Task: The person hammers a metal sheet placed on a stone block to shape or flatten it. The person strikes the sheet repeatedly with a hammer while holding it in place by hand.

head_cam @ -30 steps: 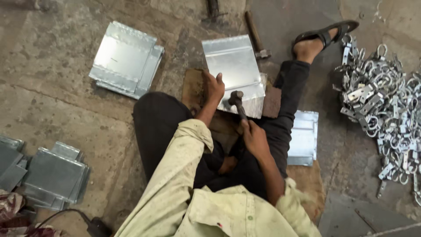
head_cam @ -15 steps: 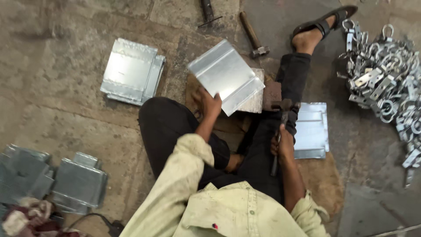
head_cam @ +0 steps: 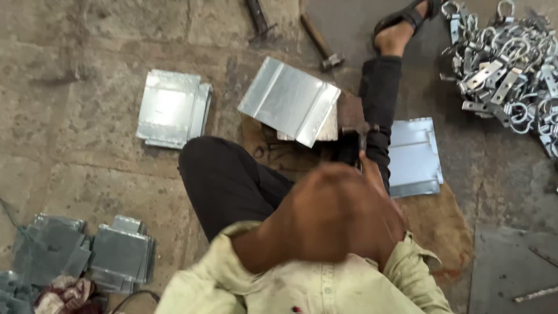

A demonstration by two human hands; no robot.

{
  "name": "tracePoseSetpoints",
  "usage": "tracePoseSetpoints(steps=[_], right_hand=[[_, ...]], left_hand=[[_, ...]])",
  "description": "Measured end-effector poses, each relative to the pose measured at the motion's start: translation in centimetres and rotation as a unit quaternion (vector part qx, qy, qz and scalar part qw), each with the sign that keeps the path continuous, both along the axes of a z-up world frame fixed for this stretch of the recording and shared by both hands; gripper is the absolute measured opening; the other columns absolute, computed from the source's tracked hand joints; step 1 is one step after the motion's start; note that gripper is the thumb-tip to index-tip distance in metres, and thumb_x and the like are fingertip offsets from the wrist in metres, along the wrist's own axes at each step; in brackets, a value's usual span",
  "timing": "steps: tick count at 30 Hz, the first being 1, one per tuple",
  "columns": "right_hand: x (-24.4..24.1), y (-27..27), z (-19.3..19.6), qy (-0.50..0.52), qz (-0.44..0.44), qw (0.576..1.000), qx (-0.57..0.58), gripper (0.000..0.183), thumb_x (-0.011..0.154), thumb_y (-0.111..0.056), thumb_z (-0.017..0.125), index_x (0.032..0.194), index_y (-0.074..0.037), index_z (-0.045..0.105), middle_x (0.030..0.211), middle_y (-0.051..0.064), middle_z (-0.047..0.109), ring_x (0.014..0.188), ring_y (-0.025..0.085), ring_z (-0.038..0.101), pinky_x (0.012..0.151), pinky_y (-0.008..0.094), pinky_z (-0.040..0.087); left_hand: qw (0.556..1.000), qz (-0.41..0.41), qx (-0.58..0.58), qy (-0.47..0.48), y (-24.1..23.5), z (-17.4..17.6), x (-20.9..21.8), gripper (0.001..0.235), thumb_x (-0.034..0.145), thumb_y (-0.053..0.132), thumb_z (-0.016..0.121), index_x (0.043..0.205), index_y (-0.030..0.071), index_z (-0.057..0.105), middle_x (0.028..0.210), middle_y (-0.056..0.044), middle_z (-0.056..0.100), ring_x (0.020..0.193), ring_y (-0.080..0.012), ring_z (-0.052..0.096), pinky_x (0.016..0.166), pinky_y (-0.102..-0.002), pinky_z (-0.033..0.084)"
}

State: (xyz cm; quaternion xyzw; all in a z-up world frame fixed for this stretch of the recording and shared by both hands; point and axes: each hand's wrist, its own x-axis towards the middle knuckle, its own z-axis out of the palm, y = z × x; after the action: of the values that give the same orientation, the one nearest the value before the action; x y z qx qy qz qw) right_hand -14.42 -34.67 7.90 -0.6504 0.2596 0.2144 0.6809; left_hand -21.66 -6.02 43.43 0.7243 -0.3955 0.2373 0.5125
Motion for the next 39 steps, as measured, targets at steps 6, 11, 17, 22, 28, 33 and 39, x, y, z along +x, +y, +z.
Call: tracePoseSetpoints(steps=[6,11,17,22,28,33,39], right_hand=[[0.3,0.4,-0.6,0.038,0.007,0.998,0.051,0.048,0.103,-0.058,0.056,0.087,-0.014,0.048,0.055,-0.002,0.034,0.039,0.009,0.031,0.036,0.028,0.023],[0.0,1.6,-1.5,-0.033,0.024,0.999,-0.033,0.043,0.106,-0.047,0.060,0.096,-0.006,0.053,0.058,0.001,0.039,0.041,0.012,0.037,0.037,0.031,0.030],[0.6,3.9,2.1,-0.098,0.058,0.993,-0.038,0.038,0.094,-0.021,0.069,0.125,-0.005,0.054,0.069,0.004,0.053,0.047,0.014,0.050,0.040,0.033,0.040],[-2.4,4.1,4.3,-0.074,0.059,0.995,-0.028,0.047,0.092,-0.015,0.065,0.136,-0.013,0.048,0.067,0.004,0.054,0.044,0.015,0.050,0.039,0.032,0.040],[-2.8,3.8,3.8,-0.048,-0.016,0.998,-0.042,0.040,0.097,-0.012,0.063,0.135,-0.008,0.050,0.068,0.003,0.049,0.045,0.010,0.040,0.038,0.029,0.031],[-1.5,5.1,6.2,-0.061,-0.021,0.997,0.034,0.038,0.098,-0.015,0.057,0.136,-0.011,0.051,0.068,0.001,0.048,0.044,0.007,0.037,0.036,0.026,0.026],[-2.4,6.2,8.7,-0.086,0.040,0.994,0.048,0.034,0.101,-0.032,0.044,0.124,-0.010,0.056,0.064,0.004,0.056,0.043,0.012,0.051,0.038,0.028,0.041]], left_hand=[[0.984,0.042,-0.020,-0.175,-2.9,6.3,-1.6,0.011,0.102,0.003,0.064,0.113,0.001,0.067,0.106,-0.013,0.070,0.101,-0.0256,0.074,0.099,-0.045,0.064],[0.931,-0.002,0.365,0.025,2.2,-5.9,8.0,0.018,0.093,0.020,0.073,0.110,0.014,0.070,0.107,-0.007,0.074,0.098,-0.0270,0.073,0.088,-0.040,0.059],[0.872,0.365,0.222,0.239,13.7,-29.7,22.3,0.079,0.083,0.027,0.082,0.146,-0.003,0.044,0.146,-0.029,0.052,0.132,-0.0454,0.052,0.106,-0.048,0.045],[0.806,0.361,0.177,0.434,17.2,-43.2,23.4,0.089,0.093,0.051,0.079,0.147,-0.008,0.041,0.121,-0.035,0.065,0.111,-0.0490,0.065,0.092,-0.051,0.054],[0.754,0.189,0.123,0.617,17.3,-42.9,21.1,0.074,0.080,0.052,0.078,0.126,-0.006,0.073,0.107,-0.024,0.078,0.098,-0.0401,0.077,0.085,-0.051,0.061],[0.805,0.392,0.024,0.445,12.6,-43.8,21.7,0.082,0.081,0.039,0.092,0.131,-0.010,0.048,0.118,-0.033,0.065,0.110,-0.0462,0.065,0.092,-0.050,0.053],[0.766,0.461,-0.013,0.448,11.9,-42.1,21.4,0.068,0.092,0.033,0.078,0.137,-0.006,0.044,0.123,-0.032,0.067,0.114,-0.0488,0.065,0.096,-0.052,0.053]])
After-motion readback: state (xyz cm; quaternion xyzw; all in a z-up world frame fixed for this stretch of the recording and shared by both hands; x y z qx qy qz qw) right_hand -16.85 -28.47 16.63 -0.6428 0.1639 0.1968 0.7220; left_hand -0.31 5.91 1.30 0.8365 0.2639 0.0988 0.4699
